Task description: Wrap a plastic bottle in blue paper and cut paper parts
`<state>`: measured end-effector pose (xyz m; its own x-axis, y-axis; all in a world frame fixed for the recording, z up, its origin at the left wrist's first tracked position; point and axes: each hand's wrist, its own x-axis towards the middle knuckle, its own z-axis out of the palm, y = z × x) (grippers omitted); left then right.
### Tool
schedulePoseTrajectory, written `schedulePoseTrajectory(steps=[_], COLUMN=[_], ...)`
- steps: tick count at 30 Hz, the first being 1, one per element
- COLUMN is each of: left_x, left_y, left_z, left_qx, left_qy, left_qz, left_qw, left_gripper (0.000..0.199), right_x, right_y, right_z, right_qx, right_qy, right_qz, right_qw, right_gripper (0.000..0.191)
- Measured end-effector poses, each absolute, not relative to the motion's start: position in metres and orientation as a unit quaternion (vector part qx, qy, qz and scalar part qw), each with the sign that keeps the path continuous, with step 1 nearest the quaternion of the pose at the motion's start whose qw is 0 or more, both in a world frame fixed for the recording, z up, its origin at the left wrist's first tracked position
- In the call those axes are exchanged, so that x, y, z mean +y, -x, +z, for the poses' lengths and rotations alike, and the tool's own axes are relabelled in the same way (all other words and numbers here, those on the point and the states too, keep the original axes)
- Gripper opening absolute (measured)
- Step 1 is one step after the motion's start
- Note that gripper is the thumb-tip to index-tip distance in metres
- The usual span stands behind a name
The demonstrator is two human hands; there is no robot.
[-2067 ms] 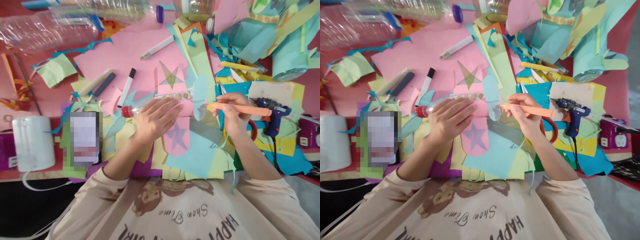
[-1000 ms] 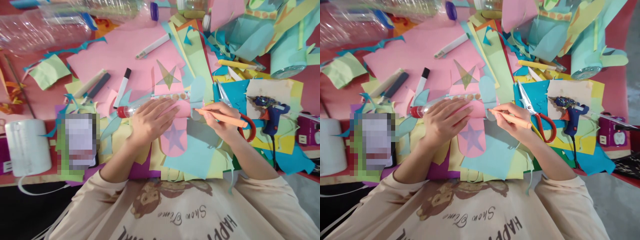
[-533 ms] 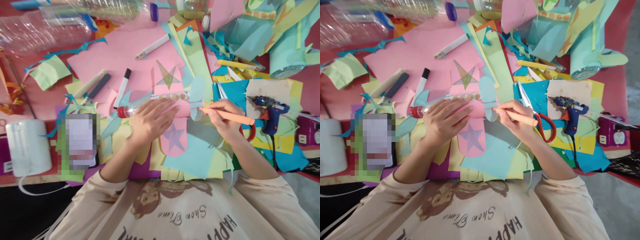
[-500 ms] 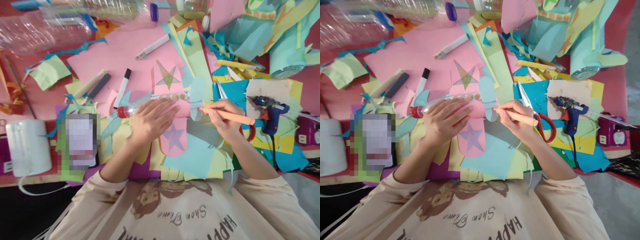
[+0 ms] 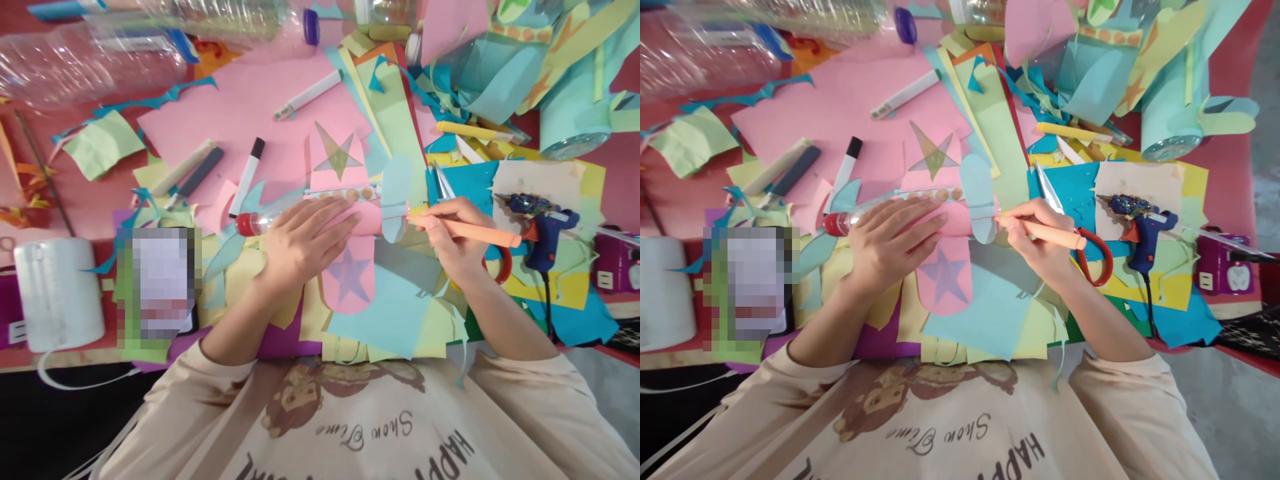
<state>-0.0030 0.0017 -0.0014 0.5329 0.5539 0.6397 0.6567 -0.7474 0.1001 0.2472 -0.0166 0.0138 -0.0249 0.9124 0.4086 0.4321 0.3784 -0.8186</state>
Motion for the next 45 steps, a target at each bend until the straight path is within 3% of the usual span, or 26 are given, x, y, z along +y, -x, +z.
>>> schedulePoseTrajectory(steps=[8, 15, 28, 38, 45], left_x=[0.001, 0.001, 0.000, 0.003, 0.004], left_y=[0.001, 0.003, 0.009, 0.008, 0.008], left_z=[-0.003, -0.004, -0.002, 0.004, 0.004], left_qx=[-0.346, -0.346, -0.385, -0.382, -0.372], left_qy=[0.866, 0.868, 0.869, 0.865, 0.863], left_qz=[-0.355, -0.351, -0.312, -0.322, -0.341], left_qw=[0.065, 0.059, 0.006, 0.045, 0.034], left_gripper=[0.036, 0.035, 0.033, 0.027, 0.035], right_x=[-0.018, -0.018, -0.015, -0.016, -0.014], right_y=[-0.249, -0.252, -0.248, -0.249, -0.245], right_z=[0.011, 0.001, 0.009, 0.010, 0.012], right_qx=[-0.663, -0.642, -0.701, -0.690, -0.712], right_qy=[0.513, 0.458, 0.449, 0.475, 0.451], right_qz=[0.256, 0.276, 0.241, 0.246, 0.223], right_qw=[0.481, 0.549, 0.499, 0.489, 0.490], right_gripper=[0.017, 0.019, 0.007, 0.003, 0.003])
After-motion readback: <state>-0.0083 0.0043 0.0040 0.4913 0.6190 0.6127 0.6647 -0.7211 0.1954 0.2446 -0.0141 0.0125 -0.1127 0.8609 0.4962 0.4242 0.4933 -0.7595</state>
